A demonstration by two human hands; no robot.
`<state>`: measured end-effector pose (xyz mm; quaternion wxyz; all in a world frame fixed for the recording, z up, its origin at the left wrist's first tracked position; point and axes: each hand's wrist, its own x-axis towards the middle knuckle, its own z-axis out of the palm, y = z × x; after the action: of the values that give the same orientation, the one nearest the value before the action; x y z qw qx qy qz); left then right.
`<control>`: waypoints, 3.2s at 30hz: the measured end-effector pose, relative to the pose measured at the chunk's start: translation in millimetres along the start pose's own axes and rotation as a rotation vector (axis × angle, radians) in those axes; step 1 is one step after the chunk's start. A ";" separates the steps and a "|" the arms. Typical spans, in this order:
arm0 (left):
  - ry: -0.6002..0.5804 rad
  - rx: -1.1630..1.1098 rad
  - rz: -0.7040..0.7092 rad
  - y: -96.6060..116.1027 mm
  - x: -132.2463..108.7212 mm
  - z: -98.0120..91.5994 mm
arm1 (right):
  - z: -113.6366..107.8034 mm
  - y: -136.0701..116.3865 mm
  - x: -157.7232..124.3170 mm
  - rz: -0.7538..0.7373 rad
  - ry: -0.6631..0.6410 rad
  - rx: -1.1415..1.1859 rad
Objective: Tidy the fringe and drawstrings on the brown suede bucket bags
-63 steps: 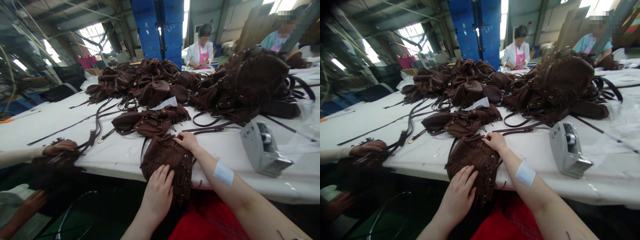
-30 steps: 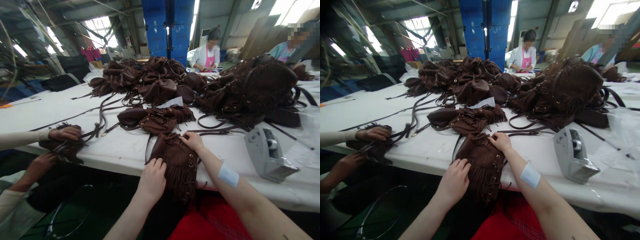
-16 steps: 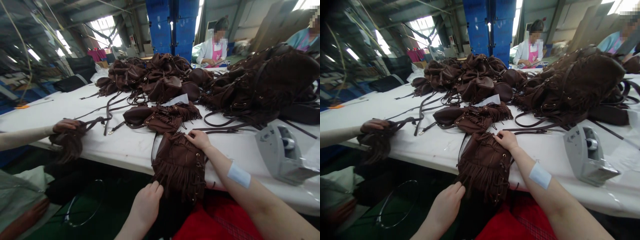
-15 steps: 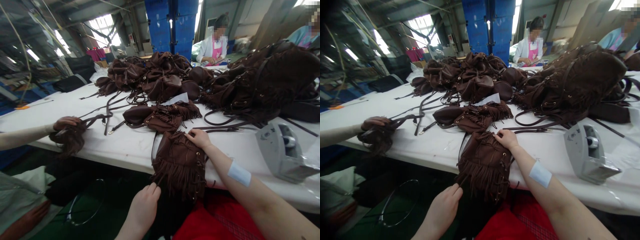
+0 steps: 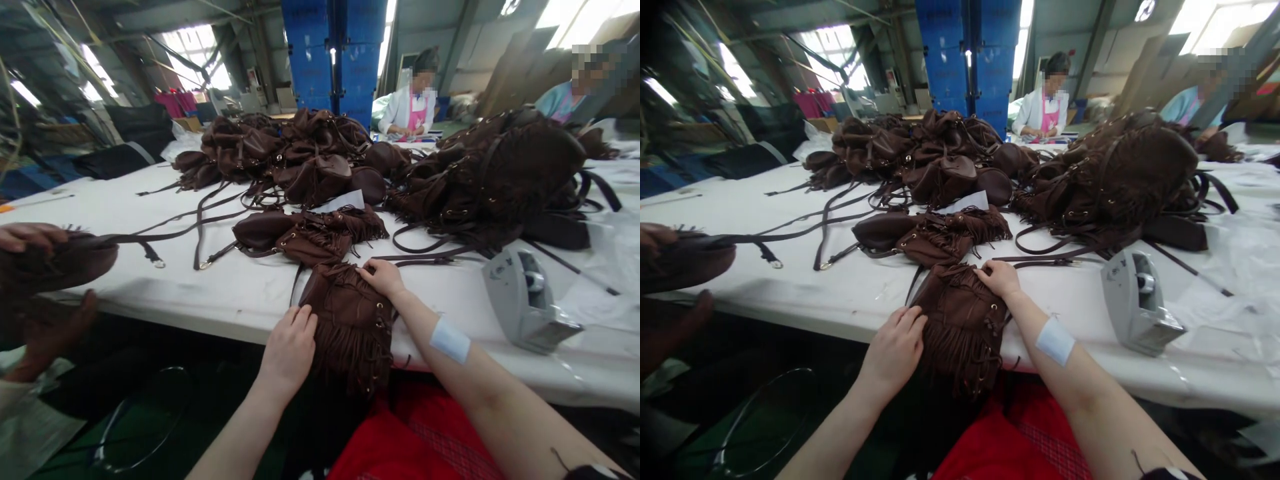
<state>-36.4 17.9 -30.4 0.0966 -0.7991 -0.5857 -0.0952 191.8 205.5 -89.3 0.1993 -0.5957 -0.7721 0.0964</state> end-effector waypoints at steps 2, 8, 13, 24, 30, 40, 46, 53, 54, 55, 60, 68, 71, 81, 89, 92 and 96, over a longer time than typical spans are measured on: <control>-0.101 0.025 -0.004 -0.4 10.2 3.3 | -0.4 -0.1 0.2 0.002 0.001 -0.004; -0.292 -0.007 0.003 -4.1 -8.6 3.2 | -0.5 0.6 0.3 -0.024 0.001 0.007; -0.476 -0.039 -0.074 -14.6 -50.9 4.5 | -1.1 1.5 0.4 -0.023 -0.015 0.016; -0.941 -0.134 -0.284 -18.5 -96.4 -1.0 | -1.1 1.0 0.3 -0.015 -0.016 0.011; -0.182 -0.345 -0.044 17.8 -62.9 -13.4 | 0.9 1.6 0.9 -0.002 -0.005 -0.006; -0.272 -0.210 0.134 82.0 24.6 11.5 | -4.6 -3.0 -0.7 0.000 -0.020 -0.029; -0.435 -0.097 0.098 81.5 -2.4 12.0 | -2.5 1.0 1.6 -0.006 -0.040 -0.001; -0.967 -0.124 0.147 72.2 -60.6 5.1 | -1.5 3.9 2.7 -0.020 -0.050 0.021; -1.063 -0.150 0.181 72.0 -65.6 2.6 | -2.1 3.7 2.8 -0.018 -0.053 0.025; -1.106 -0.187 0.214 72.6 -68.2 -0.2 | -2.7 3.4 2.9 -0.013 -0.055 0.029; -0.496 -0.311 0.281 84.2 -37.9 -4.4 | -4.2 2.2 2.2 -0.010 -0.048 0.036; -0.374 -0.163 0.313 100.4 35.6 25.3 | -4.1 1.8 1.9 -0.018 -0.034 0.015; -0.398 -0.156 0.274 97.3 24.9 24.3 | -4.4 2.0 2.3 -0.021 -0.036 0.017; -0.466 -0.200 0.148 69.0 -60.8 15.6 | -1.0 4.3 4.3 -0.031 -0.045 0.036; -0.328 -0.395 0.106 62.1 -63.6 12.3 | -4.8 1.5 1.6 -0.018 -0.030 0.038; -0.116 -0.303 0.081 63.5 -28.6 11.1 | -7.5 -2.4 -0.7 -0.008 -0.025 0.041; -0.187 -0.111 0.041 52.0 13.8 9.6 | -8.3 -5.8 -1.6 -0.008 -0.014 0.037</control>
<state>17.7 17.7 -38.2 -0.0012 -0.8204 -0.5695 -0.0505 190.5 201.7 -79.9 0.2055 -0.5882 -0.7738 0.1140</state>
